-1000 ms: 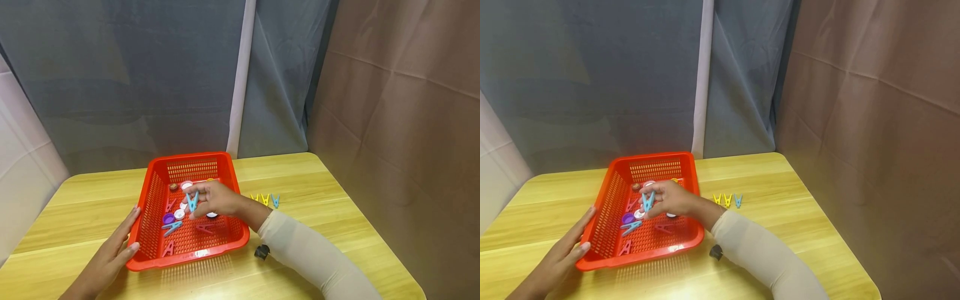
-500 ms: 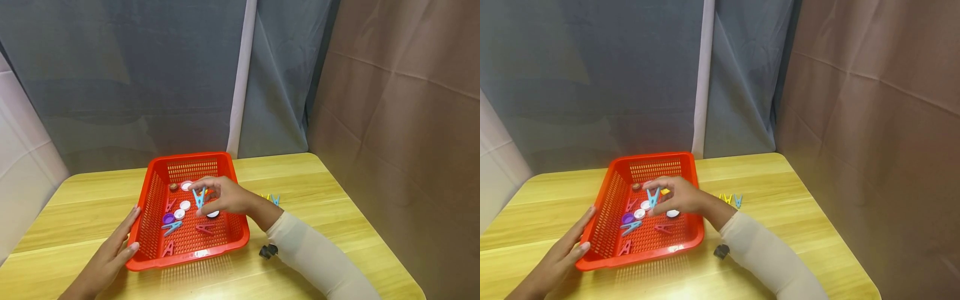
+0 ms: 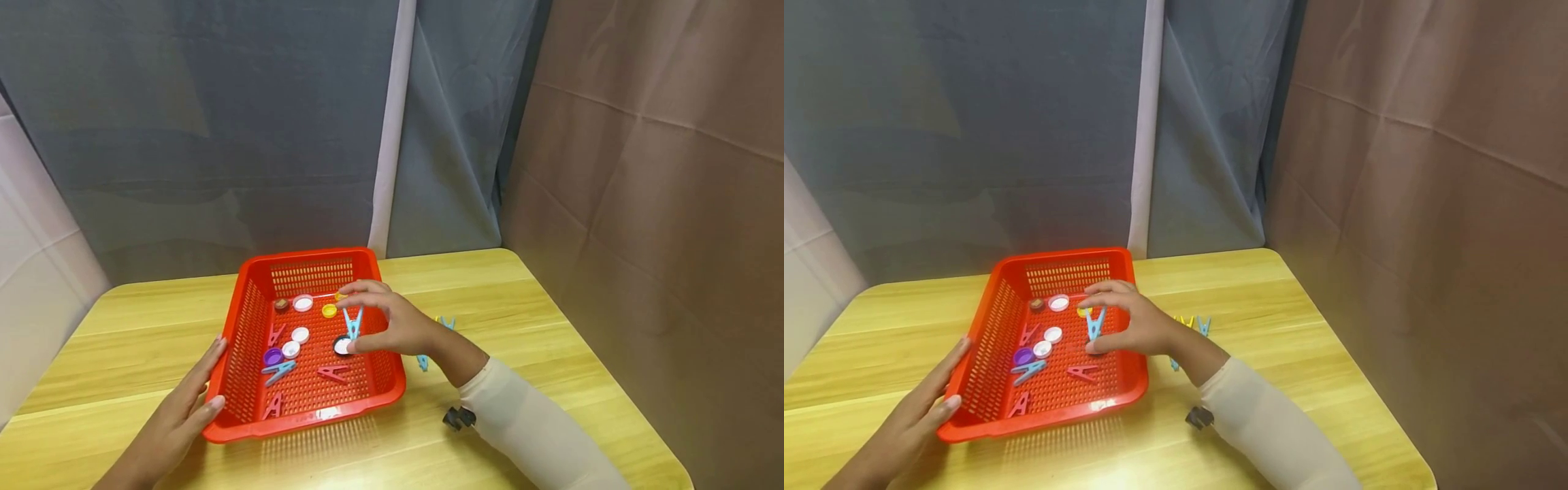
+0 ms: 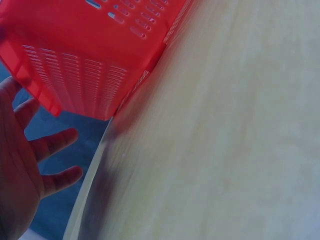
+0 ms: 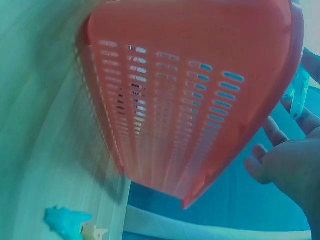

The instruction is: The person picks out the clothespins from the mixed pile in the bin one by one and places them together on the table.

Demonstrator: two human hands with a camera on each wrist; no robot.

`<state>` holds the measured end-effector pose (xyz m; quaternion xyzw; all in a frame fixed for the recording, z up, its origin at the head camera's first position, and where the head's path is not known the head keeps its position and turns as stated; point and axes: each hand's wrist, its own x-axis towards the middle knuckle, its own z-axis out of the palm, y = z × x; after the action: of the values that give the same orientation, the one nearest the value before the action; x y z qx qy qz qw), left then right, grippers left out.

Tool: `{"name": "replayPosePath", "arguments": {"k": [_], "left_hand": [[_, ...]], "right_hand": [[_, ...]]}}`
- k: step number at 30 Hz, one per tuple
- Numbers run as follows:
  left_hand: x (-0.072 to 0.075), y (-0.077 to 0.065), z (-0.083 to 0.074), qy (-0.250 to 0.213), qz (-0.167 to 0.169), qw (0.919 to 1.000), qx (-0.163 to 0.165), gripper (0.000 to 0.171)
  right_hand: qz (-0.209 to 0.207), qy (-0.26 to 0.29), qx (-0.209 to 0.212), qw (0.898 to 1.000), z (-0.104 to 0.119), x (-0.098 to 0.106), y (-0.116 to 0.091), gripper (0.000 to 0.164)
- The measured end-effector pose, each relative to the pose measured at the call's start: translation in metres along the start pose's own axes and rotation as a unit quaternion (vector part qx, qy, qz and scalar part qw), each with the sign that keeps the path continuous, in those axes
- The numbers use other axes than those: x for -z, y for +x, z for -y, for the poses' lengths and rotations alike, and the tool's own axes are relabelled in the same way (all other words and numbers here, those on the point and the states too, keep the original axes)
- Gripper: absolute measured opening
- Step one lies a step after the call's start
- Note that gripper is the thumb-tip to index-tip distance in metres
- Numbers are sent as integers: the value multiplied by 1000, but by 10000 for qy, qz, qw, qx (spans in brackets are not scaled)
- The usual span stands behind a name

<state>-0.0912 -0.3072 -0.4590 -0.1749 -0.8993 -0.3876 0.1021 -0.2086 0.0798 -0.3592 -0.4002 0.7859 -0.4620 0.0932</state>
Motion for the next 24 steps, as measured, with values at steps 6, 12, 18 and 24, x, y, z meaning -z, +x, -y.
{"name": "replayPosePath", "arguments": {"k": [6,12,18,24], "left_hand": [[0,1,1,81,14,10000,47,82],[-1,0,1,-5,-23,10000,-44,82],[-1,0,1,-47,-42,9999,-87,82],[-2,0,-1,-139,-85,9996,-210,82]], "right_hand": [[-260,39,21,9997,-11,11,-15,60],[-492,172,19,9986,-31,24,-30,61],[-659,69,-243,9975,-50,31,-47,62],[-678,-127,-553,9961,-62,37,-63,60]]}}
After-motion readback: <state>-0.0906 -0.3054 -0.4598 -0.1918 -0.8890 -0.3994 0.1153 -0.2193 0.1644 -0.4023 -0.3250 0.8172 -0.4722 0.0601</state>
